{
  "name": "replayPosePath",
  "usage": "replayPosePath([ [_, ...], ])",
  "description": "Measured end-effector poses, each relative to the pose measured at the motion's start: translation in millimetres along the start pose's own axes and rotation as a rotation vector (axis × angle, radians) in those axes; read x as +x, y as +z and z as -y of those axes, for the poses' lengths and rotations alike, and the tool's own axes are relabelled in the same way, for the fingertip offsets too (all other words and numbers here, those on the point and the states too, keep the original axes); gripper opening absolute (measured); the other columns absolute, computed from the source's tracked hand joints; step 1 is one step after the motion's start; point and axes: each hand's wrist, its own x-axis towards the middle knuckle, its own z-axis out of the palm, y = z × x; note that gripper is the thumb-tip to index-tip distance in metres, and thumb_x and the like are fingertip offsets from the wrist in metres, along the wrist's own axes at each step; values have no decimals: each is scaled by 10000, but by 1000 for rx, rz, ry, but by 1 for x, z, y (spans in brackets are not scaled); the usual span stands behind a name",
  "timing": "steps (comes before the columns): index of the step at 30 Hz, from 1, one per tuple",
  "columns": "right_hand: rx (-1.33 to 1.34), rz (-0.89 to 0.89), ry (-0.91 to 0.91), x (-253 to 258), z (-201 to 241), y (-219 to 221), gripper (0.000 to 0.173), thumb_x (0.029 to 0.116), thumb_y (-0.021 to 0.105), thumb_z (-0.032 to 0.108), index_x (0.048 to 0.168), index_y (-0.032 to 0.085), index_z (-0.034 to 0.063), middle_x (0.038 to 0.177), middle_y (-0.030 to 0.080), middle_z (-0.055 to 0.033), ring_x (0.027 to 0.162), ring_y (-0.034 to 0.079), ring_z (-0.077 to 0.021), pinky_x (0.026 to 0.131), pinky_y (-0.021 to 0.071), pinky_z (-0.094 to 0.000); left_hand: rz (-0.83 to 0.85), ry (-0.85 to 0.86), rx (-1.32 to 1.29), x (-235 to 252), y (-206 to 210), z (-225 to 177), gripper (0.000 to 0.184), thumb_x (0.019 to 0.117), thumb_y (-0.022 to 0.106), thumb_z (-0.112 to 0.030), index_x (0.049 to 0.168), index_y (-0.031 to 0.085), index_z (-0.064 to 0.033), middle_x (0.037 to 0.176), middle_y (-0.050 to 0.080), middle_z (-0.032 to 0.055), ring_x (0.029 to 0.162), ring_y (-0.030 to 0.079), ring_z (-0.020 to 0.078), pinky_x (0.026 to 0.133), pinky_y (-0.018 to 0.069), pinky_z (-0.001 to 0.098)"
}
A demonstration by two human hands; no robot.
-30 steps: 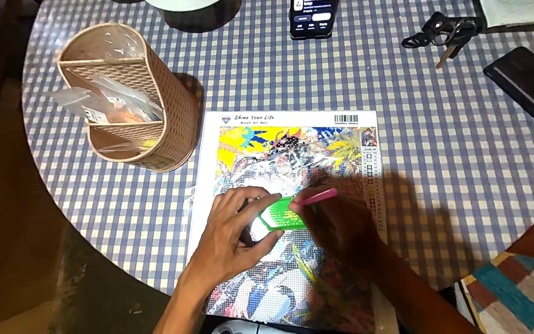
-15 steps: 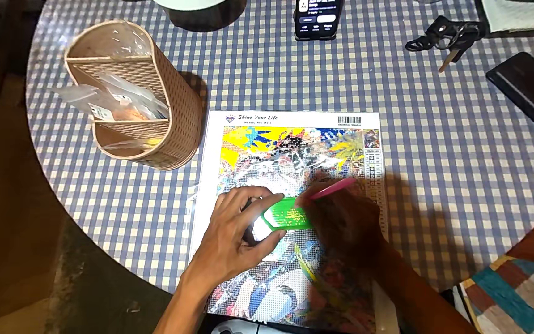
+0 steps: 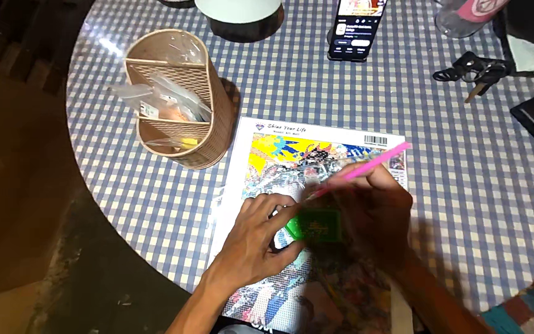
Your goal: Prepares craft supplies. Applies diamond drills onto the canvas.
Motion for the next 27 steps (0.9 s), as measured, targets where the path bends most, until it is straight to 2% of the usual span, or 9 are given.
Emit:
replayPosePath([
  [2, -10, 13, 19, 15, 4, 14, 78, 1007, 631, 113, 1053, 607, 55, 815, 720, 43, 677, 696, -34, 585, 603, -205, 2, 8, -2, 0, 0, 0, 449, 915, 668, -486, 1253, 716, -195, 1244, 677, 12, 1086, 599, 141, 909, 437, 376],
  [5, 19, 59, 55, 35, 1, 38, 121, 1007, 655, 124, 1079, 610, 39, 871, 756, -13, 735, 760, -120, 644, 668, -288, 2, 14, -16, 0, -1, 0, 461, 921, 672, -497, 1280, 704, -208, 1226, 676, 28, 1065, 596, 150, 899, 429, 377],
  [8, -34, 151, 28, 52, -7, 58, 140, 1027, 633, 164, 1081, 608, 37, 835, 728, -20, 712, 740, -109, 631, 653, -286, 2, -3, -4, 0, 0, -1, 463, 922, 663, -518, 1269, 710, -214, 1209, 674, 38, 1079, 597, 152, 908, 434, 371],
  [11, -129, 240, -7, 63, -10, 70, 119, 1036, 622, 169, 1061, 595, 55, 792, 698, -12, 646, 694, -64, 556, 595, -223, 2, -22, -17, -1, -1, -2, 454, 922, 666, -522, 1261, 712, -225, 1205, 670, 32, 1083, 587, 143, 914, 434, 350],
  [12, -166, 255, -16, 65, -9, 73, 111, 1032, 627, 168, 1046, 594, 62, 760, 671, -2, 589, 646, -49, 506, 548, -206, -1, -19, -31, -1, -1, -2, 451, 924, 670, -518, 1262, 713, -223, 1206, 671, 36, 1081, 588, 146, 911, 438, 348],
  [15, -280, 282, -51, 70, -8, 79, 125, 1032, 630, 198, 1025, 588, 80, 707, 635, 13, 520, 576, -42, 445, 474, -208, -11, 5, -57, -2, 0, 0, 441, 932, 677, -486, 1265, 713, -198, 1242, 683, 55, 1118, 603, 174, 924, 453, 367],
  [19, -395, 291, -100, 70, -14, 82, 159, 1040, 613, 231, 1036, 596, 73, 699, 589, 12, 535, 543, -58, 469, 455, -230, -35, 12, -26, -2, 2, -1, 423, 934, 684, -484, 1250, 717, -205, 1254, 690, 31, 1124, 604, 167, 919, 459, 351],
  [22, -420, 298, -108, 69, -17, 82, 170, 1044, 608, 241, 1057, 600, 72, 729, 619, 8, 569, 584, -59, 495, 486, -229, -33, 23, -9, -2, 1, -2, 423, 937, 681, -477, 1258, 712, -203, 1242, 687, 32, 1110, 600, 168, 922, 451, 352],
  [27, -431, 283, -130, 68, -18, 83, 173, 1045, 607, 240, 1052, 596, 68, 738, 629, 4, 573, 584, -58, 487, 475, -225, -42, 38, 17, 0, 1, -2, 407, 927, 688, -464, 1225, 718, -189, 1190, 691, 37, 1077, 610, 169, 914, 452, 359],
])
